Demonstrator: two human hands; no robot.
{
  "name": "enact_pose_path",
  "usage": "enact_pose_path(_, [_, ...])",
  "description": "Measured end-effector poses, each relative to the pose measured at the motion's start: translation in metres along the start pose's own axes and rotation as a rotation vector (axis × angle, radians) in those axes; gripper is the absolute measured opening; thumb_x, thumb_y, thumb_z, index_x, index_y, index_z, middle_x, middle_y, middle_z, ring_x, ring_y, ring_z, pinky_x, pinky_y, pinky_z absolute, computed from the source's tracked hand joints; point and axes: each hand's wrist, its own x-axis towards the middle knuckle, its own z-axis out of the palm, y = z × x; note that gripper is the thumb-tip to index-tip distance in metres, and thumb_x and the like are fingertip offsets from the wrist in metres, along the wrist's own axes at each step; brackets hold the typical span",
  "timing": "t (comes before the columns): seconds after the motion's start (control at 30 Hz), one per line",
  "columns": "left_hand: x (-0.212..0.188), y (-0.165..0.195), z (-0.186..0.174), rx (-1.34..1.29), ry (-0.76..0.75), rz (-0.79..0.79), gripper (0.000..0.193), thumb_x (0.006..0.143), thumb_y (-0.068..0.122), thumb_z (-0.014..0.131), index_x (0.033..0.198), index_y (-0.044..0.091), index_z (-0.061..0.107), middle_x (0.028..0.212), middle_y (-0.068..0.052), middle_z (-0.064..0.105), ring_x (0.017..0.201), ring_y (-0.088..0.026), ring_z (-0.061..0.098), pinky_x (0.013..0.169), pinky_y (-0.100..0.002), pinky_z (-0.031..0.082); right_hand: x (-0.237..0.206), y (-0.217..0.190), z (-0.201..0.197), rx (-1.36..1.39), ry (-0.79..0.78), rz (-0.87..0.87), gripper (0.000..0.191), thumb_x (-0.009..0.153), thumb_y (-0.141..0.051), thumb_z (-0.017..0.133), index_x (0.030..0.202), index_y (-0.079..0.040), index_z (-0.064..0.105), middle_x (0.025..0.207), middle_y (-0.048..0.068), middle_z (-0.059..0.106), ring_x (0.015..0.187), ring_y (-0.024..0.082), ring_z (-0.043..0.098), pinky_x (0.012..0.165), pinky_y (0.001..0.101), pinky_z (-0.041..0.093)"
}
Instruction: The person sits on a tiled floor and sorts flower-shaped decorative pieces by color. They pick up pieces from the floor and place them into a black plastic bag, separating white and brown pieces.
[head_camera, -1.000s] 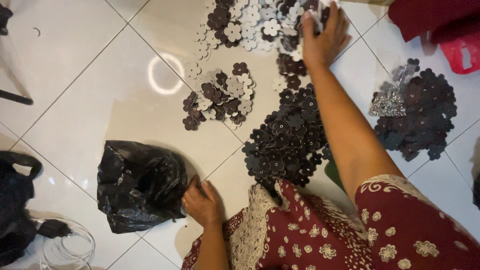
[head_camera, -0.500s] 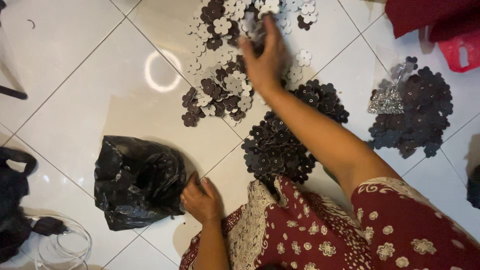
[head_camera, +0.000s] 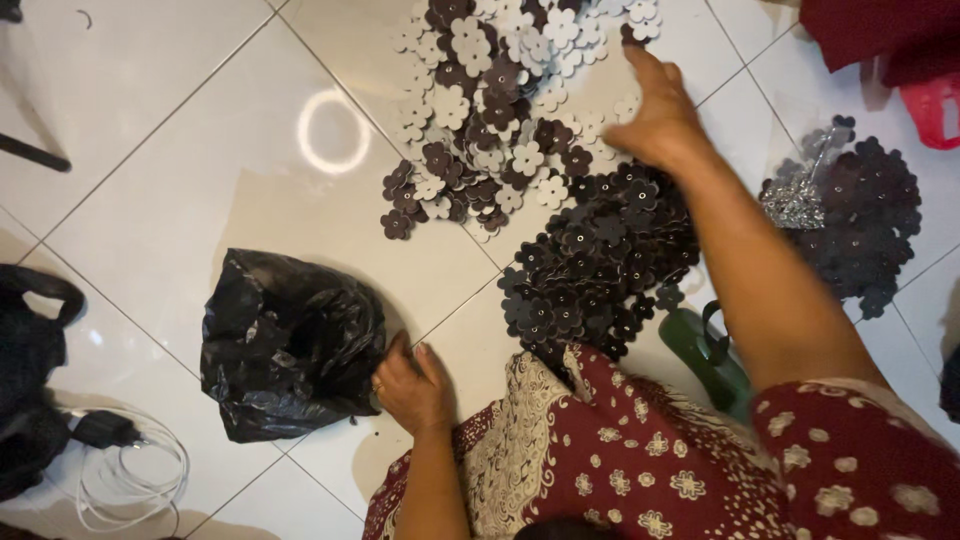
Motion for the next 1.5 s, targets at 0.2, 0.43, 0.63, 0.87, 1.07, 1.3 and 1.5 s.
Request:
enact_pose_path(0.2, [-0.001,-0.002,0.002,-0.005,0.041,0.040,0.035,0.099,0.033,0.062,0.128,0.014,0.066,0.111,-0.013,0.067,0.105,-0.037,0.060,0.094,-0.050,0.047,-0.020,-0.008,0.009,-0.023,-0.148,0.121,0.105,0.067,-0.006,0.089,0.157,-0.016,0.035,0.149,0.016,0.035,0.138,0.036,0.045,0.116,0.0394,0.040])
enact_pose_path(0.43, [-0.001,-0.001,0.001,0.018,0.025,0.023,0.037,0.098,0.035,0.061,0.129,0.014,0.066,0.109,-0.013,0.065,0.105,-0.037,0.058,0.093,-0.051,0.046,-0.014,-0.040,0.055,0.038,-0.069,-0.206,0.089,0.068,0.001,0.083,0.147,-0.005,0.044,0.141,0.021,0.040,0.132,0.040,0.049,0.111,0.0393,0.049])
enact_pose_path(0.63, [0.000,-0.002,0.000,0.040,-0.070,-0.011,0.037,0.099,0.034,0.060,0.129,0.012,0.064,0.106,-0.013,0.064,0.101,-0.034,0.058,0.090,-0.049,0.046,-0.051,-0.087,0.103,0.102,-0.193,-0.359,0.106,0.058,-0.023,0.102,0.142,0.000,0.043,0.137,0.023,0.043,0.127,0.040,0.046,0.108,0.0453,0.041])
enact_pose_path(0.87, [-0.002,-0.002,0.001,0.030,0.024,0.048,0.036,0.099,0.034,0.061,0.129,0.014,0.065,0.109,-0.012,0.065,0.103,-0.034,0.058,0.093,-0.048,0.047,-0.092,-0.091,0.085,0.213,-0.364,-0.503,0.058,0.087,-0.005,0.068,0.143,-0.009,0.055,0.136,0.014,0.061,0.111,0.029,0.064,0.098,0.0415,0.054])
enact_pose_path(1.07, [0.000,-0.002,0.002,0.009,0.021,0.026,0.036,0.099,0.033,0.062,0.130,0.015,0.066,0.108,-0.012,0.066,0.102,-0.035,0.059,0.091,-0.050,0.047,-0.050,-0.036,0.042,-0.117,-0.136,-0.476,0.031,0.086,-0.013,0.079,0.116,-0.012,0.073,0.112,0.006,0.073,0.104,0.024,0.065,0.094,0.0394,0.052])
enact_pose_path(1.3, [-0.003,-0.002,0.001,0.013,0.062,0.083,0.036,0.099,0.033,0.062,0.129,0.014,0.064,0.112,-0.014,0.066,0.107,-0.039,0.059,0.094,-0.051,0.047,-0.053,-0.010,0.060,-0.144,-0.147,-0.599,0.034,0.074,-0.021,0.091,0.102,-0.011,0.074,0.104,0.010,0.070,0.104,0.029,0.061,0.092,0.0413,0.051])
enact_pose_path(1.5, [-0.001,-0.003,0.003,0.005,0.017,0.036,0.039,0.099,0.036,0.062,0.131,0.014,0.064,0.112,-0.015,0.065,0.108,-0.039,0.058,0.096,-0.050,0.046,-0.039,-0.011,0.054,-0.170,-0.122,-0.449,0.027,0.084,-0.015,0.083,0.108,-0.010,0.073,0.098,0.009,0.073,0.086,0.024,0.070,0.072,0.0385,0.056])
